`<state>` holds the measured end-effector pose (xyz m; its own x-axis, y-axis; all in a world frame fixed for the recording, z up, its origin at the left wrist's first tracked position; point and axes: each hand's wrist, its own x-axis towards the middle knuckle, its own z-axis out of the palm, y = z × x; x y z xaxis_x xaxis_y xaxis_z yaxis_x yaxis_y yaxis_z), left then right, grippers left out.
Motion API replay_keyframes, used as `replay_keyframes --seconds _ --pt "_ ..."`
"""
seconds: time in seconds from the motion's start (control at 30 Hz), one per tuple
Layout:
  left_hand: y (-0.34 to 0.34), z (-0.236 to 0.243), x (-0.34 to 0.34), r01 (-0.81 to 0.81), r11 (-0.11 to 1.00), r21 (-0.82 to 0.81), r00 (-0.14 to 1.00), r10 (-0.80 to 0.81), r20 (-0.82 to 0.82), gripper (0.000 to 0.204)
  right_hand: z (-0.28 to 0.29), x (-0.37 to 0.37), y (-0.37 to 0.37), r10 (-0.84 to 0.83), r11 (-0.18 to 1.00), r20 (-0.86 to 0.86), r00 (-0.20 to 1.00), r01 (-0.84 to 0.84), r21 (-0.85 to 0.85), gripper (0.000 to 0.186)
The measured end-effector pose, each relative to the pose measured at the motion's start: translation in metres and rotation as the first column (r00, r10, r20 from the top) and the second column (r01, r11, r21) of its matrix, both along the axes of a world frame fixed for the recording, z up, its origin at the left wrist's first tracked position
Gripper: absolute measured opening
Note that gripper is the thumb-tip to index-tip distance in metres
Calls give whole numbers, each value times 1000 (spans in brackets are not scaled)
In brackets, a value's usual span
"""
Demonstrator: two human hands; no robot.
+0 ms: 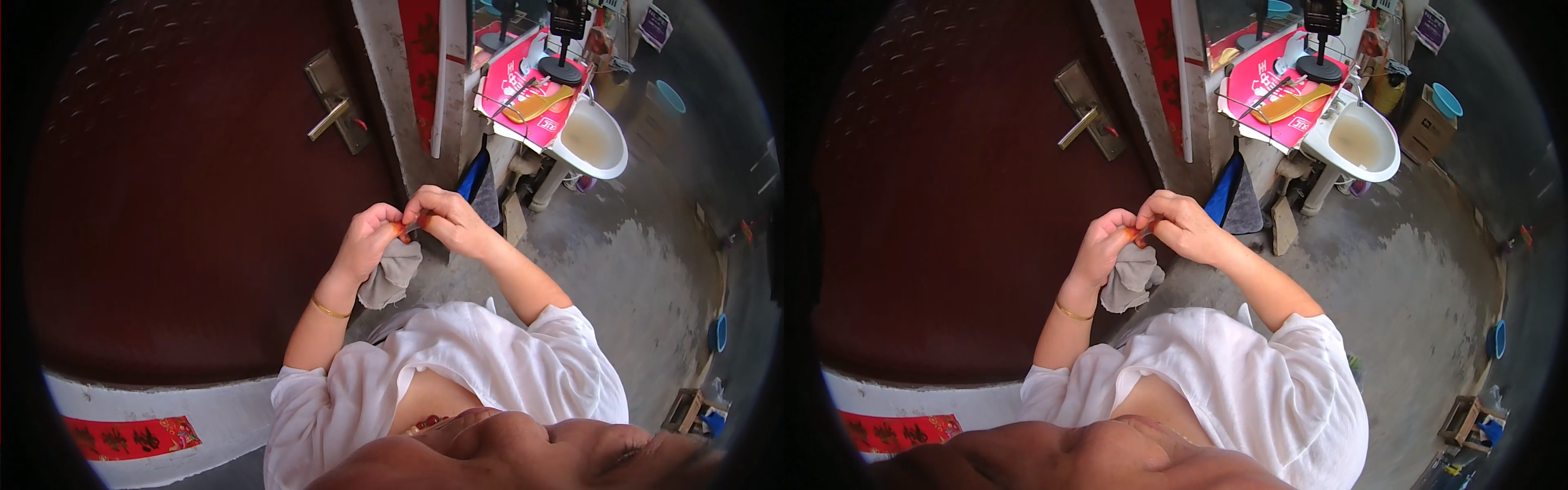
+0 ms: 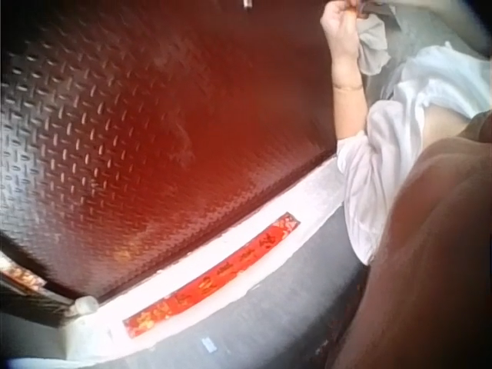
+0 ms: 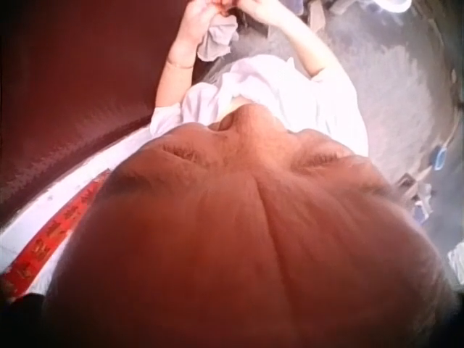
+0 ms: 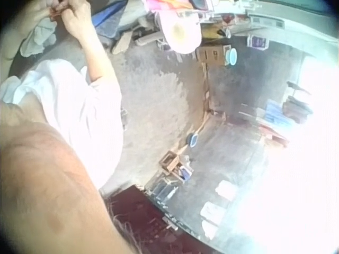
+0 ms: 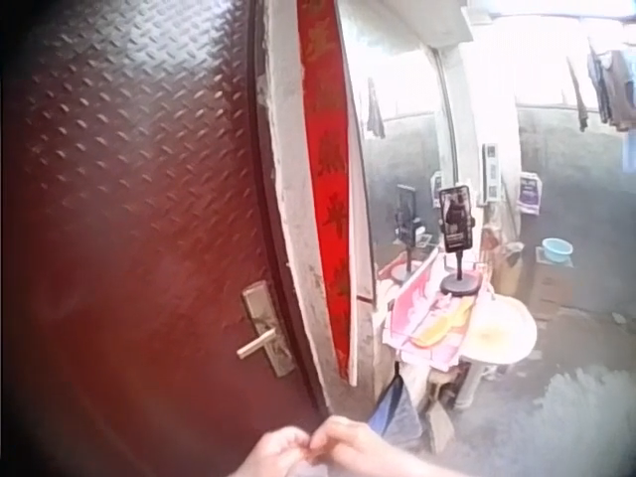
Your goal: The person unfolds a cloth and wipes down the surface of a door with it using both hands.
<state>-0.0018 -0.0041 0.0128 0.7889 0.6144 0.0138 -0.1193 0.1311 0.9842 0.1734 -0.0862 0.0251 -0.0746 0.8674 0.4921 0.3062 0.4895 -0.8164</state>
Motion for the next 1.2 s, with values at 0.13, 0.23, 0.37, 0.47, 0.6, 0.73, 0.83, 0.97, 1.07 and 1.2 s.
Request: replay_keyframes --seconds 0.13,0.23,0.37,0.47,0.6,0.73,0.83,0.97,1.07,1.2 --pt "-1 -3 3 -11 993 115 999 16 -42 10 -5 -9 -2 -95 995 -39 995 93 -43 6" --pt "-4 -3 5 -22 982 189 998 33 -54 8 -17 -10 1 -90 992 -270 959 63 -107 7" --pt "-4 -2 3 -54 967 247 995 73 -69 7 -19 -3 1 -72 985 -250 966 30 -168 7" --pt "-5 -3 4 -58 958 279 994 80 -69 7 -27 1 2 -27 970 -206 978 -24 -241 9" --pt "-7 -2 6 -75 948 310 994 97 -54 8 -30 -2 4 -62 976 -224 973 12 -218 10" --pt "-8 -2 8 -89 960 266 995 99 -24 9 -30 -3 5 -66 978 -319 945 -3 -210 11" --pt "-4 -8 5 -44 958 285 996 64 -59 9 -15 -9 -1 -51 979 -340 939 -20 -202 13" --pt "-3 -9 5 -53 972 231 997 65 -41 10 -22 -9 1 -11 976 -387 922 -74 -203 16" --pt "-3 -8 4 -42 983 179 999 47 -22 11 -21 -7 0 19 932 -518 855 -202 -300 18" --pt "-2 -8 2 -46 992 119 999 48 -15 10 -22 -5 0 68 934 -520 852 -237 -266 16"
